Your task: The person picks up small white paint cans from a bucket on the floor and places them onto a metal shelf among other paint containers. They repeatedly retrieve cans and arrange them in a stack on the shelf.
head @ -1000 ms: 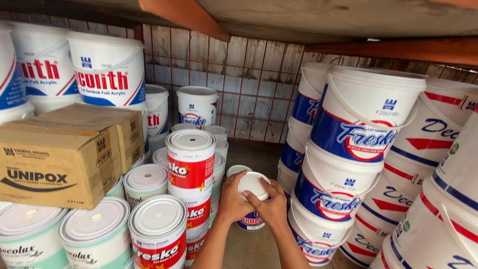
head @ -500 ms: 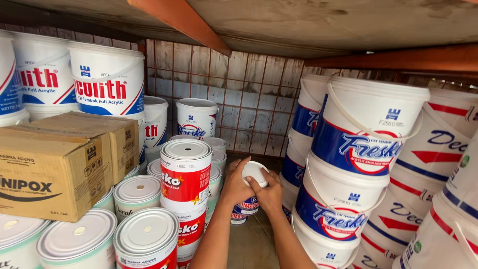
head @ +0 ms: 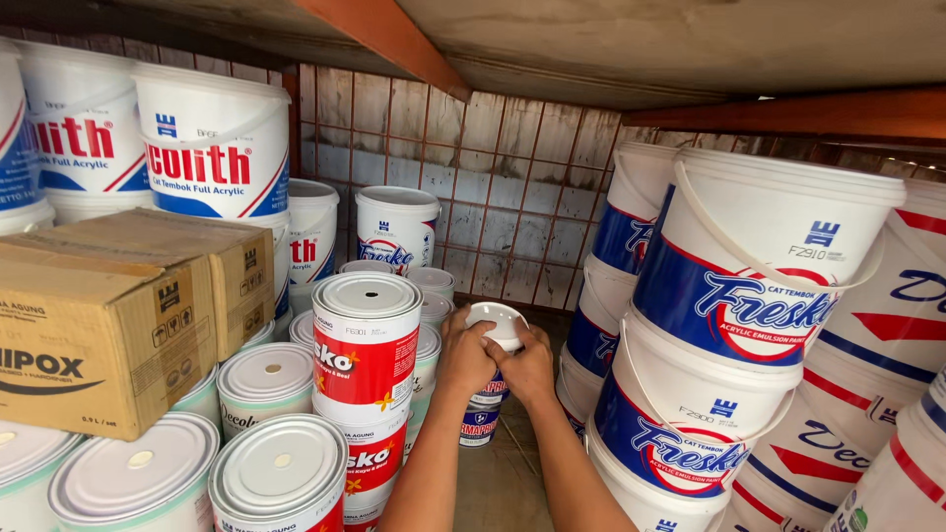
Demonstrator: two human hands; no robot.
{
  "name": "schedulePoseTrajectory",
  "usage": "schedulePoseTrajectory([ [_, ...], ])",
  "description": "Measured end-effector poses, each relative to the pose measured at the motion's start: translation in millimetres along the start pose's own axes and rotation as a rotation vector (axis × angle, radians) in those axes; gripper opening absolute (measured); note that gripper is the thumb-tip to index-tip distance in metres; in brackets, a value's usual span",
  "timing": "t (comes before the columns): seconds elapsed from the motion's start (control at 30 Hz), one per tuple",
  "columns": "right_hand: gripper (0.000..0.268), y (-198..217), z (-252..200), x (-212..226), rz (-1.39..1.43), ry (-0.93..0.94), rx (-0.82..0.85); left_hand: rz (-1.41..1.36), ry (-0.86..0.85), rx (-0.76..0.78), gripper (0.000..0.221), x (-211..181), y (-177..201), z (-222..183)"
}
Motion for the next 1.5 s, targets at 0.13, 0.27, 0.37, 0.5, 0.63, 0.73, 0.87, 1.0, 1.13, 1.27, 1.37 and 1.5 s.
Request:
schedulePoseTrajectory([
  [0.13, 0.075, -9, 9, -4, -0.01, -0.022, 0.007, 0.015, -0.048, -0.09, 0.039, 0, -9, -3],
  [0.27, 0.073, -9, 15, -2, -0.02, -0.037, 0.016, -0.003, -0.032, -0.068, 0.043, 3, -15, 5],
  [0.37, 0.072, -16, 21, -4, -0.031, -0.033, 0.026, -0.011, -0.017, -0.047, 0.046, 8, -17, 9],
  [0.5, 0.069, -24, 32, -9, -0.031, -0.032, 0.022, -0.022, 0.0, -0.017, 0.048, 9, -18, 13],
  [0.63, 0.067, -28, 38, -10, -0.037, -0.023, 0.013, 0.003, 0.005, 0.001, 0.05, 12, -23, 20],
  [0.73, 0.068, -33, 45, -18, -0.072, -0.016, 0.014, 0.076, 0.042, 0.095, 0.055, 19, -33, 26],
  [0.87, 0.064, -30, 36, -5, -0.066, 0.044, -0.012, 0.132, 0.009, 0.138, 0.06, 20, -33, 27],
  [1.0, 0.061, -31, 29, -3, -0.091, 0.209, -0.05, 0.268, -0.11, 0.135, 0.07, 11, -26, 21],
  [1.13, 0.063, -37, 37, -18, -0.146, 0.236, -0.04, 0.255, -0.1, 0.217, 0.072, -4, -8, 16],
  [1.27, 0.067, -28, 29, -13, -0.221, 0.266, 0.001, 0.239, -0.107, 0.257, 0.075, -14, 0, 9],
  [1.37, 0.067, -24, 24, -13, -0.241, 0.287, 0.015, 0.221, -0.114, 0.247, 0.073, -22, 7, 3],
  [1.5, 0.066, -17, 13, -6, -0.268, 0.343, -0.034, 0.211, -0.154, 0.225, 0.073, -20, 7, -2],
])
Point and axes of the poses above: each hand's wrist, its own z-axis towards the middle knuckle, its own y-axis out of the back of the hand, x = y × z, the point moved 3 cm from there along z, towards the middle knuckle
